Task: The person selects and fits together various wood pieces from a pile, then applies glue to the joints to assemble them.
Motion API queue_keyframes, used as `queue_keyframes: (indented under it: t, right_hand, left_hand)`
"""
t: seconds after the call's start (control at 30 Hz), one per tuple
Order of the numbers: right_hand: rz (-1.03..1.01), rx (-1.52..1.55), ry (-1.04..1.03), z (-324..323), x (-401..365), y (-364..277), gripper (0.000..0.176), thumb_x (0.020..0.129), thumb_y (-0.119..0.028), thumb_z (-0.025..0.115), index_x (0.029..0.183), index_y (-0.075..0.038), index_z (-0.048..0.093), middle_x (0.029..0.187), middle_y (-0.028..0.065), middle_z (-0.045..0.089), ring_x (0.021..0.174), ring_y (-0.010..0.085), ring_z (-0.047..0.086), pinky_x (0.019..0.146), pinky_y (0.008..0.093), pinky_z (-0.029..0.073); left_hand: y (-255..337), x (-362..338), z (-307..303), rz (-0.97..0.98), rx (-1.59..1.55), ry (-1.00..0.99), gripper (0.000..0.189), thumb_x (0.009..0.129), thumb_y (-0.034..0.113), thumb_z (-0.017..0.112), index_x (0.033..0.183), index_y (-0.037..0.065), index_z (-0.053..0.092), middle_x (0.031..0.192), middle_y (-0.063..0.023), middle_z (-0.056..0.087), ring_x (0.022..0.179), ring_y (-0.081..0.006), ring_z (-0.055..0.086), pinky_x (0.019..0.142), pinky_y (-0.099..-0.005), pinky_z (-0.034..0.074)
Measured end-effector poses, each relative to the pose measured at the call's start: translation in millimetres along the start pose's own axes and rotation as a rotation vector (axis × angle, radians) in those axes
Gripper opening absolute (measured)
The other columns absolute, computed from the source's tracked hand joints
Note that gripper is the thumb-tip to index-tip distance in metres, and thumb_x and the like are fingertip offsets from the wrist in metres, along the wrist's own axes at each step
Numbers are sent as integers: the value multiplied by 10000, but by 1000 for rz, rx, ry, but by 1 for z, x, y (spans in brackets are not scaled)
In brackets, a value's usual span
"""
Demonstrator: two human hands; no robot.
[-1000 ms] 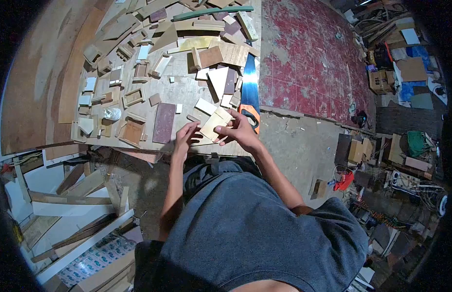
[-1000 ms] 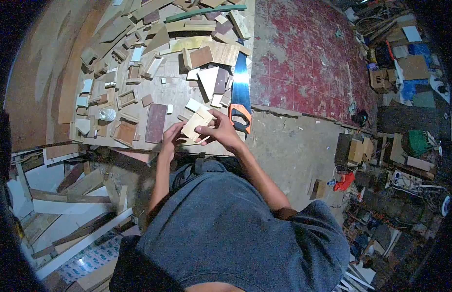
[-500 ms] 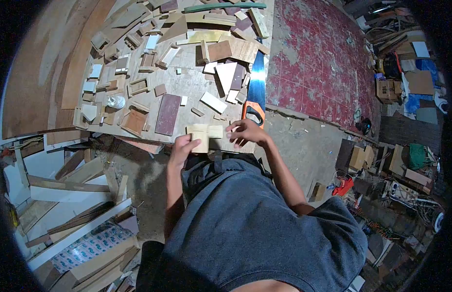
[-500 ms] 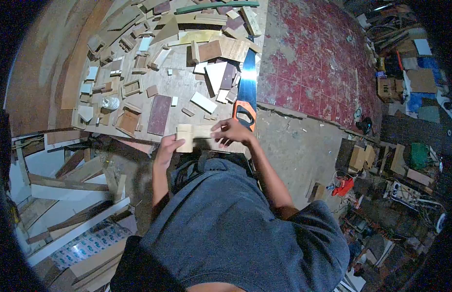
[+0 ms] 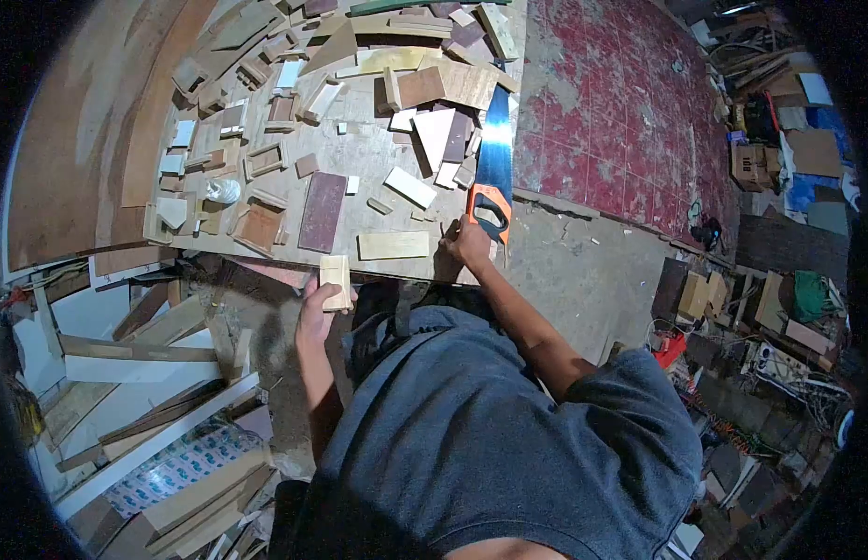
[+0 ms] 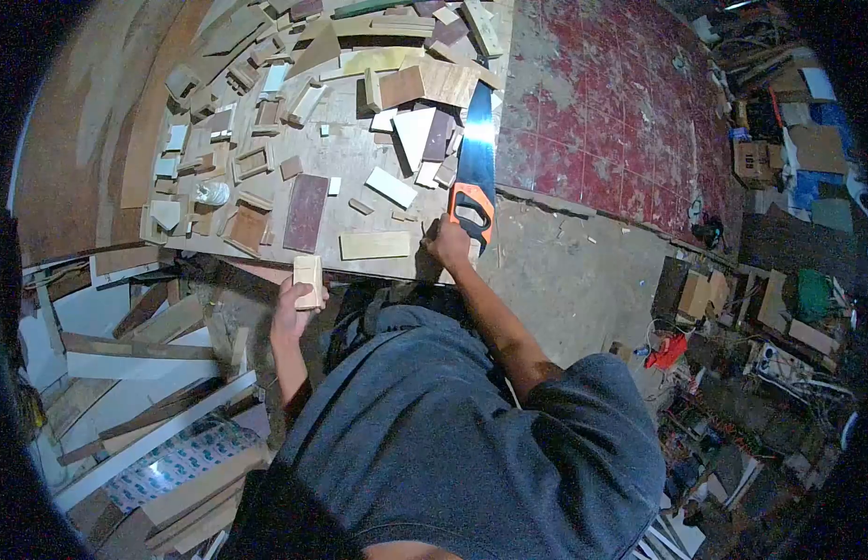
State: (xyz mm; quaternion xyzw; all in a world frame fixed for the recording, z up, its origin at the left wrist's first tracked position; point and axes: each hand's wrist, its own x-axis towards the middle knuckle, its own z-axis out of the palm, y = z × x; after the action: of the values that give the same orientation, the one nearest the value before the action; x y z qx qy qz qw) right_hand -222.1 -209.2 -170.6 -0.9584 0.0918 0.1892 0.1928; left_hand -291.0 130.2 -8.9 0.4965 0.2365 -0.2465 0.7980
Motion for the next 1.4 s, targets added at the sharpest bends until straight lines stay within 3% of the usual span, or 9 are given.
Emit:
queue_keyframes:
  t: [0.37, 0.67, 0.73, 0.93, 1.07, 1.2, 1.27, 1.33, 1.4]
  right_hand:
    - [-67, -122, 16, -7, 9, -6, 292, 760, -241, 660, 928, -24, 559, 790, 187, 660, 734, 371, 666, 616, 482, 529]
    - [-675, -216, 66, 17, 32, -97, 176, 823, -127, 554, 990, -70, 562, 908, 129, 625, 836, 298, 651, 664, 432, 528]
    - [-750, -277, 7, 19, 33, -121, 381, 801, -117, 588, 1171, -85, 503, 996, 155, 582, 874, 315, 639, 652, 417, 539]
    - [-652, -255, 7, 23, 41, -152, 509, 819, -140, 603, 1300, -105, 441, 1075, 173, 547, 908, 326, 626, 657, 411, 544]
    - [-561, -222, -59, 28, 52, -139, 449, 819, -131, 605, 1244, -108, 463, 1022, 159, 585, 857, 314, 659, 645, 420, 546]
    - [-430, 171, -169, 16, 53, -121, 313, 754, -69, 611, 1066, -46, 589, 928, 197, 649, 836, 332, 664, 682, 412, 554]
    - [-449, 429, -168, 9, 49, -113, 146, 853, -117, 604, 953, -15, 630, 889, 155, 675, 788, 266, 686, 671, 356, 552]
    - [-145, 1217, -697, -50, 24, -131, 181, 869, -104, 606, 1027, -21, 634, 872, 81, 663, 765, 180, 669, 672, 315, 546]
    - [-234, 1319, -829, -100, 3, -145, 184, 893, -108, 602, 1046, -10, 631, 871, 46, 650, 750, 139, 653, 683, 295, 543]
  left_hand:
    - [9, -14, 29, 27, -1, -9, 477, 780, 145, 548, 1241, 32, 496, 791, -121, 616, 647, -189, 617, 481, -282, 474]
    - [17, -15, 34, 42, 19, -43, 522, 795, 153, 518, 1305, 47, 479, 792, -118, 625, 656, -184, 624, 493, -280, 479]
    - [17, -16, 36, 55, 19, -37, 511, 809, 147, 509, 1309, 50, 476, 793, -122, 629, 654, -185, 626, 498, -279, 481]
    - [23, -26, 45, 53, 39, -41, 503, 818, 134, 493, 1312, 41, 469, 769, -129, 635, 627, -183, 621, 506, -274, 481]
    - [26, -32, 50, 52, 10, -10, 454, 894, 210, 500, 1312, 35, 481, 751, -127, 636, 611, -180, 615, 501, -269, 475]
    - [25, -28, 47, 24, -99, -57, 520, 946, 383, 402, 1325, 37, 480, 753, -125, 638, 613, -180, 611, 501, -271, 469]
    - [34, -29, 51, 39, -72, -82, 576, 954, 429, 334, 1332, 18, 475, 764, -127, 644, 626, -183, 610, 518, -280, 475]
    - [44, -28, 57, 111, -118, -157, 594, 962, 426, 315, 1342, -5, 464, 771, -133, 647, 639, -187, 608, 543, -287, 482]
    - [52, -27, 62, 91, -105, -164, 589, 965, 377, 284, 1372, -22, 432, 777, -138, 648, 651, -197, 613, 564, -296, 496]
